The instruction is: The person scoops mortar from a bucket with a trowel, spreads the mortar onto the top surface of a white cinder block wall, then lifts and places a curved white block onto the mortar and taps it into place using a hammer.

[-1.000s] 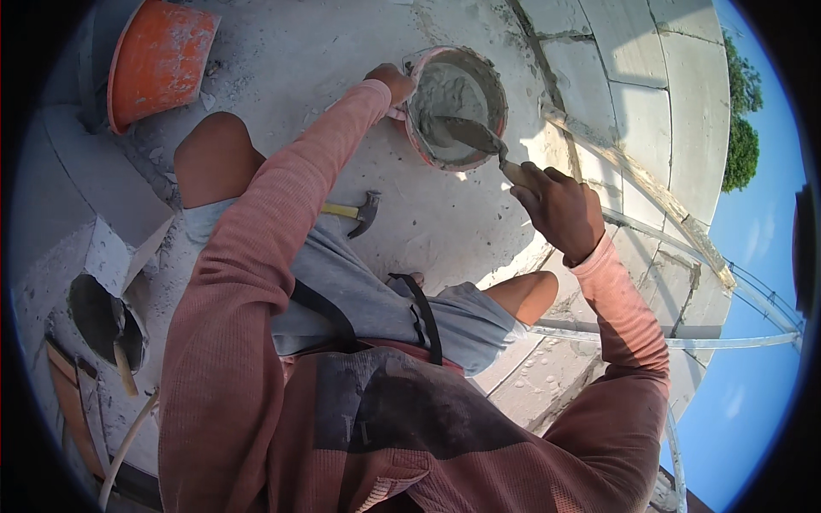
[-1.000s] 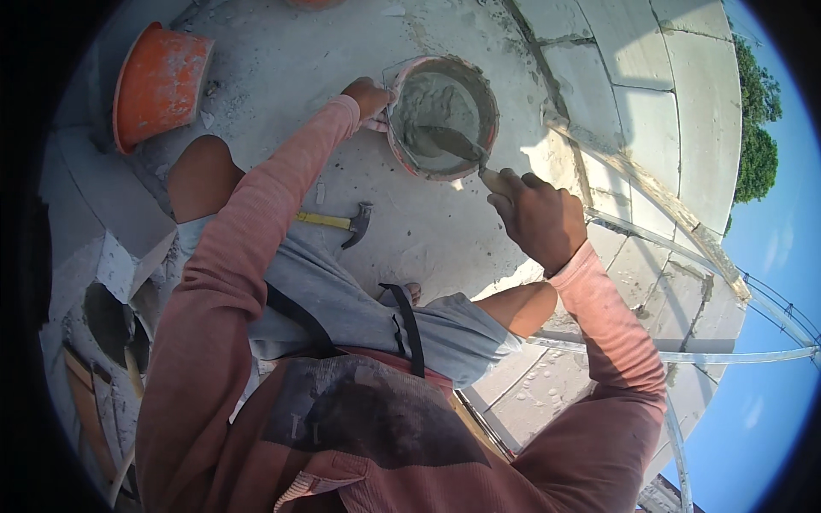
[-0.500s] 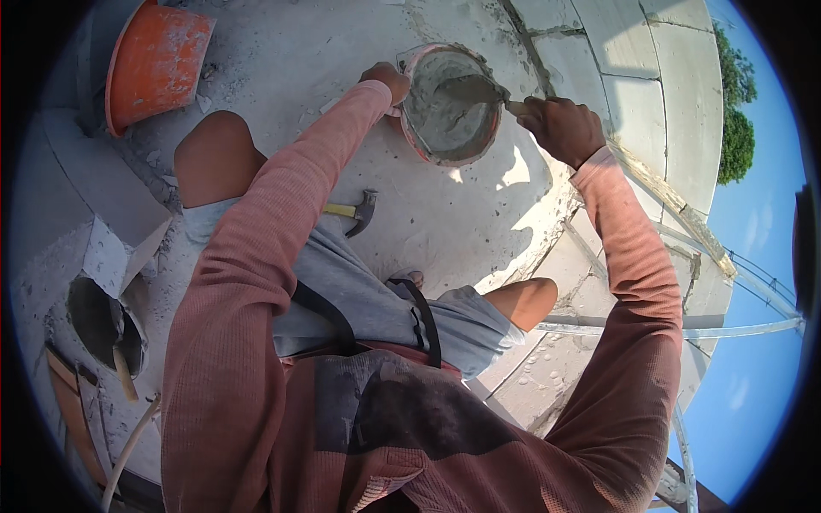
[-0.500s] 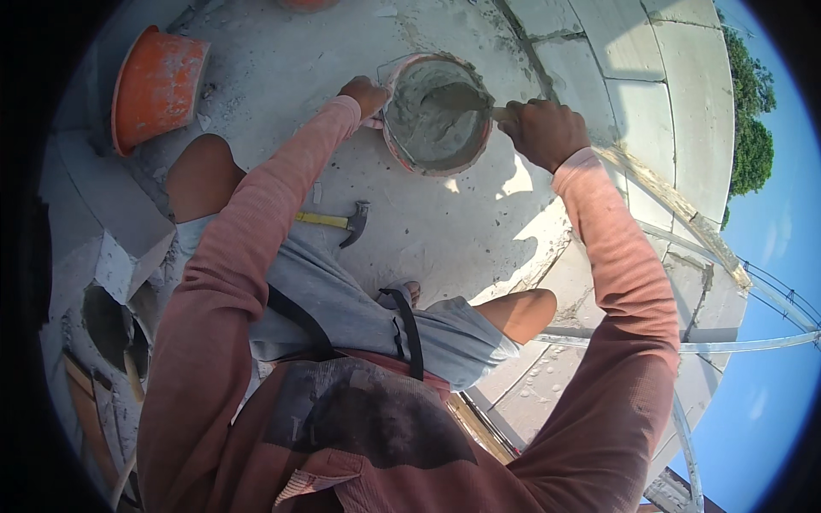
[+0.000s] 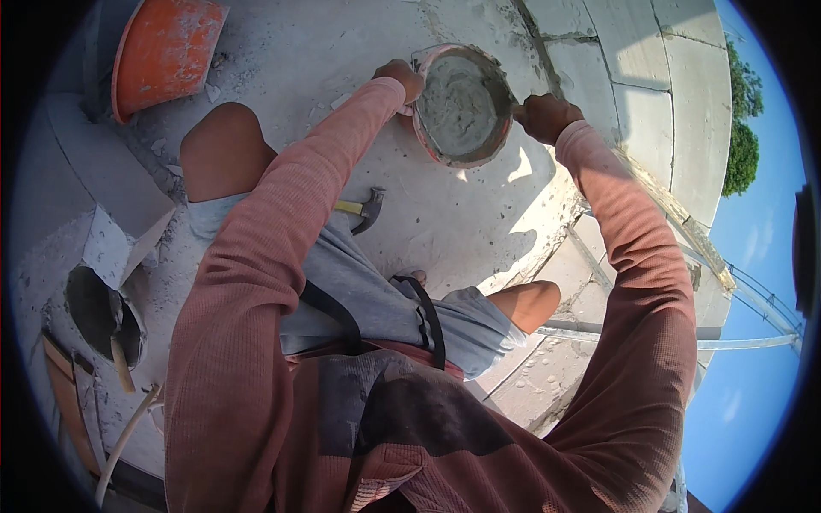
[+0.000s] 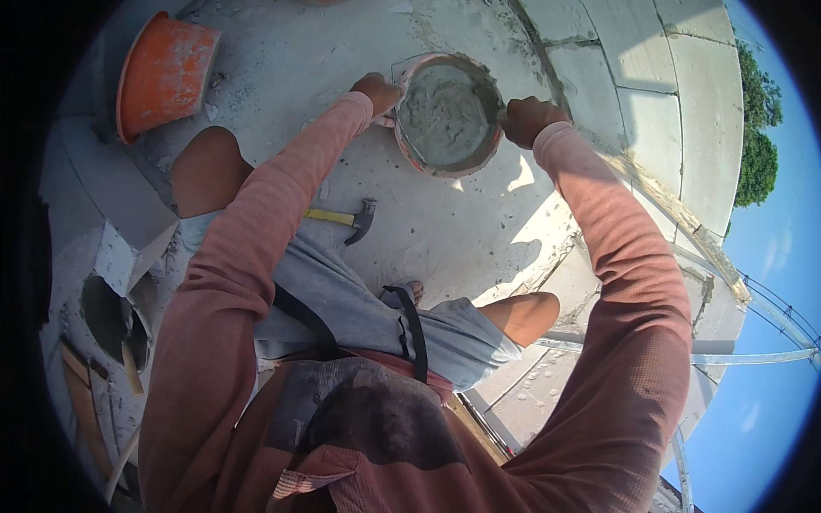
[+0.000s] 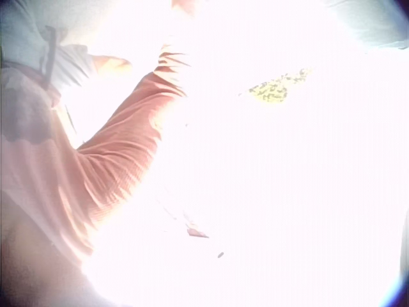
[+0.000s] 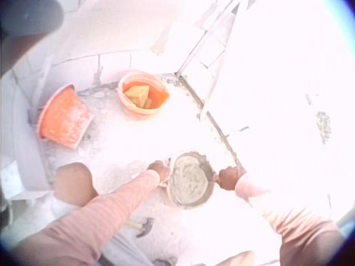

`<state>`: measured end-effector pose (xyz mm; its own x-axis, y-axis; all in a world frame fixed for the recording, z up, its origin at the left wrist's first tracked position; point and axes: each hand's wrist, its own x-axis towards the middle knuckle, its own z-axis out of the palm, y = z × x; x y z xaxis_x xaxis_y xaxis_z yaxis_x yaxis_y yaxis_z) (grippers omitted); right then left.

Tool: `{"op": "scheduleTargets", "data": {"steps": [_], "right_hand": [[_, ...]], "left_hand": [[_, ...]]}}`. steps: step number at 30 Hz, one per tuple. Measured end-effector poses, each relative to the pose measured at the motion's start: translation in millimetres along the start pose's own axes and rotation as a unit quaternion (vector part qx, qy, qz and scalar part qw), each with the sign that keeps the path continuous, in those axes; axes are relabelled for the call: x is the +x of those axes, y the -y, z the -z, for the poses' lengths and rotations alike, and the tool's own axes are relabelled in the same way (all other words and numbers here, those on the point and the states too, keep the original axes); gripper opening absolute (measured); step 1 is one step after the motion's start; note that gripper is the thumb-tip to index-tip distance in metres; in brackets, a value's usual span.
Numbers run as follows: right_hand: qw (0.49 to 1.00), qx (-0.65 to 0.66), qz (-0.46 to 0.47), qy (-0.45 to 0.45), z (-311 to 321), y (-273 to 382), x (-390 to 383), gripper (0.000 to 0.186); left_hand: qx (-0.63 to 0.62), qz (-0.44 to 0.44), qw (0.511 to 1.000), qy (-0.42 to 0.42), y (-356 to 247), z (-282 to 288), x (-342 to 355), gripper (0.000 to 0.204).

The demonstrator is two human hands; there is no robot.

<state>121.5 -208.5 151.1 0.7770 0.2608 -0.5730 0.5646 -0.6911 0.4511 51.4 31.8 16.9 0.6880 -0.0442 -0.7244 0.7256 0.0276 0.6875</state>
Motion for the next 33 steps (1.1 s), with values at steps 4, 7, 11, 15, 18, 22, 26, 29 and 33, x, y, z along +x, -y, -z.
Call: {"op": "scheduleTargets", "data": {"steps": [4,7,11,15,18,22,26,29,33], "right_hand": [[0.9,0.308,-0.061,0.301,2,13,-9,0.041],[0.854,0.394,-0.075,0.332,12,24,-24,0.044],[0.689,0.594,-0.156,0.385,-5,25,-41,0.034],[0.495,0.749,-0.144,0.416,-20,33,-54,0.031],[0.407,0.819,-0.121,0.386,-24,36,-63,0.033],[0.287,0.86,-0.096,0.411,-22,26,-67,0.035],[0.226,0.898,-0.066,0.371,-24,-5,-81,0.039],[0.321,0.883,-0.141,0.312,-17,-23,-90,0.045],[0.578,0.76,-0.157,0.251,-9,-11,-58,0.038]], "left_hand": [[0.048,-0.009,0.998,-0.046,1,2,-12,0.038],[0.046,-0.015,0.998,-0.046,12,5,6,0.037],[0.036,-0.01,0.999,-0.033,9,-2,3,0.039],[0.024,-0.004,0.999,-0.038,5,-5,-3,0.04],[-0.013,0.001,1.0,-0.004,10,-4,6,0.041],[-0.01,-0.015,1.0,-0.001,23,3,24,0.042],[0.027,-0.025,0.999,-0.02,20,-2,22,0.043],[-0.008,-0.006,1.0,0.0,16,-4,18,0.045],[0.027,-0.023,0.999,-0.015,20,2,27,0.045]]}}
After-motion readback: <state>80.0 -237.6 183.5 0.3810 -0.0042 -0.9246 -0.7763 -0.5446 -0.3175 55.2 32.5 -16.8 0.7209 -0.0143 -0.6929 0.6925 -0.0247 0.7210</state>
